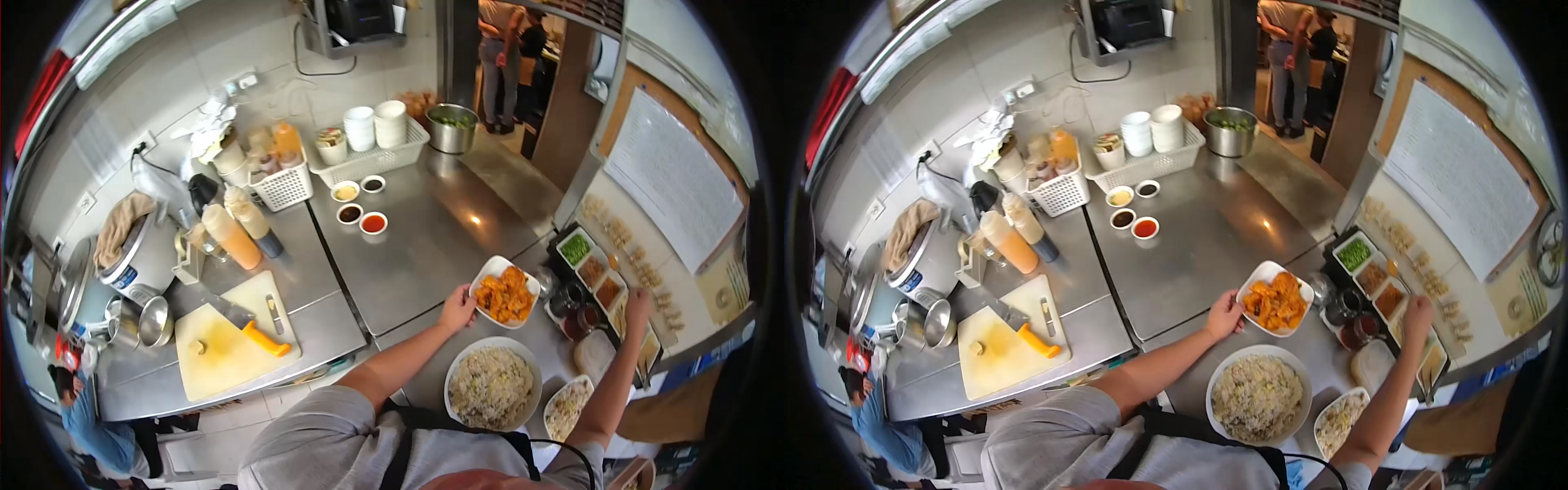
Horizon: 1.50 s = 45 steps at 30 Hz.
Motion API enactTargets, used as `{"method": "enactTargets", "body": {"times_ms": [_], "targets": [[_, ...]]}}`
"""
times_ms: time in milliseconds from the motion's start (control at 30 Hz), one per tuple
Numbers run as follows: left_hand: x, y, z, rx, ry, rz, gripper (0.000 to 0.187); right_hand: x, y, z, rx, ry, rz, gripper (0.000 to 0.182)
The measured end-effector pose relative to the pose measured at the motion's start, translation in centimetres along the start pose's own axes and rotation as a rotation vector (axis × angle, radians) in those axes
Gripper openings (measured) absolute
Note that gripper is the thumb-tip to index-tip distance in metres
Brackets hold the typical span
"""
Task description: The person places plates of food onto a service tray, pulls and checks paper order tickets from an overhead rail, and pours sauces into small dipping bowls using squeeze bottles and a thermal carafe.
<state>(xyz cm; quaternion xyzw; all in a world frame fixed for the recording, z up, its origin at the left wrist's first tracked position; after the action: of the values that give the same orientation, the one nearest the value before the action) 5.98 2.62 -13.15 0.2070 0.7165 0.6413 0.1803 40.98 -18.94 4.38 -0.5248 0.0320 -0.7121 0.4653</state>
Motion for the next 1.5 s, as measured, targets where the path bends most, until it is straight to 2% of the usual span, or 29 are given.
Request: {"method": "enactTargets", "body": {"times_ms": [67,167,267,400,467,600,700,800,900,967,1000,1033,1100,1133,1167,1200,1233,1267,1300,1333,1400,1467,1500], "targets": [[0.0,0.1,-0.1,0.000,-0.017,0.001,0.034,1.6,0.8,-0.3,-0.004,0.114,-0.149,0.021],[0.0,0.2,-0.1,0.008,-0.017,-0.016,0.035,0.8,3.6,-0.1,-0.132,-0.003,-0.311,0.020],[0.0,0.6,-0.3,0.005,-0.017,-0.010,0.035,0.2,1.6,-1.9,-0.204,-0.013,-0.377,0.021],[0.0,0.8,-0.5,0.020,-0.058,0.018,0.033,-3.1,1.5,-2.3,-0.175,-0.223,-0.421,0.021],[0.1,0.8,-0.4,0.023,-0.072,0.013,0.033,-3.5,1.6,-2.2,-0.165,-0.192,-0.459,0.020],[-0.1,0.6,-0.3,0.023,-0.087,-0.023,0.034,-1.9,-3.7,-2.1,-0.030,-0.102,-0.433,0.020],[-0.2,0.4,0.1,0.034,-0.129,-0.002,0.037,-1.1,-8.6,-2.1,0.020,-0.112,-0.234,0.020],[-0.4,0.1,0.3,0.074,-0.193,-0.018,0.042,-1.6,-14.1,-3.0,0.183,-0.234,-0.174,0.021],[0.9,1.5,0.0,0.227,-0.181,-0.018,0.040,-3.9,-17.6,-4.5,0.319,-0.274,-0.021,0.023],[3.5,3.8,1.1,0.117,-0.172,-0.051,0.037,-4.9,-21.2,-6.2,0.364,-0.367,0.023,0.024],[5.2,5.2,1.8,0.065,-0.174,-0.065,0.036,-5.6,-22.8,-6.9,0.354,-0.442,0.030,0.024],[7.5,7.8,2.9,-0.043,-0.188,0.017,0.026,-6.6,-24.1,-7.6,0.393,-0.499,0.032,0.025],[12.8,14.2,5.1,-0.117,-0.133,0.066,0.019,-8.9,-27.0,-8.9,0.465,-0.637,0.022,0.027],[15.7,17.1,6.8,-0.069,-0.020,0.073,0.021,-10.1,-28.9,-9.9,0.499,-0.716,0.010,0.028],[18.7,20.5,8.5,-0.154,-0.024,0.162,0.025,-11.1,-31.3,-11.1,0.488,-0.771,0.029,0.030],[21.9,23.4,11.3,-0.227,0.092,0.125,0.029,-12.2,-33.6,-12.1,0.479,-0.823,0.049,0.031],[24.7,26.6,13.6,-0.256,0.165,0.081,0.030,-14.5,-35.1,-13.0,0.450,-0.888,0.127,0.032],[28.1,29.4,17.8,-0.344,0.000,0.136,0.032,-17.8,-36.0,-13.8,0.424,-0.951,0.205,0.033],[28.2,35.0,14.6,-0.398,0.241,0.092,0.029,-21.8,-36.3,-14.7,0.406,-0.976,0.200,0.033],[29.8,38.3,16.5,-0.416,0.184,0.043,0.027,-24.2,-36.9,-15.5,0.369,-1.081,0.212,0.035],[30.6,45.5,16.3,-0.599,0.290,0.102,0.027,-29.8,-36.5,-16.8,0.139,-1.215,0.246,0.034],[31.4,51.1,17.9,-0.677,0.336,0.178,0.029,-32.6,-35.8,-16.7,0.176,-0.918,0.167,0.033],[31.4,53.2,18.2,-0.718,0.436,0.174,0.034,-33.4,-35.6,-16.6,0.190,-0.773,0.131,0.032]]}}
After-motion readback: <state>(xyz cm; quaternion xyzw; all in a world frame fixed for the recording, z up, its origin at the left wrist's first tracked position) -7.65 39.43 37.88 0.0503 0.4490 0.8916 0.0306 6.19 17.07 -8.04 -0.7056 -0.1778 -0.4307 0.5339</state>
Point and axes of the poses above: each hand's wrist, its own z-axis towards the middle knuckle, its own x-axis out of the back of the hand, y = z × x, the point moved 5 cm from there along z, towards the middle knuckle, and after that the axes turned 8 degrees about z, right-handed, at the moved point
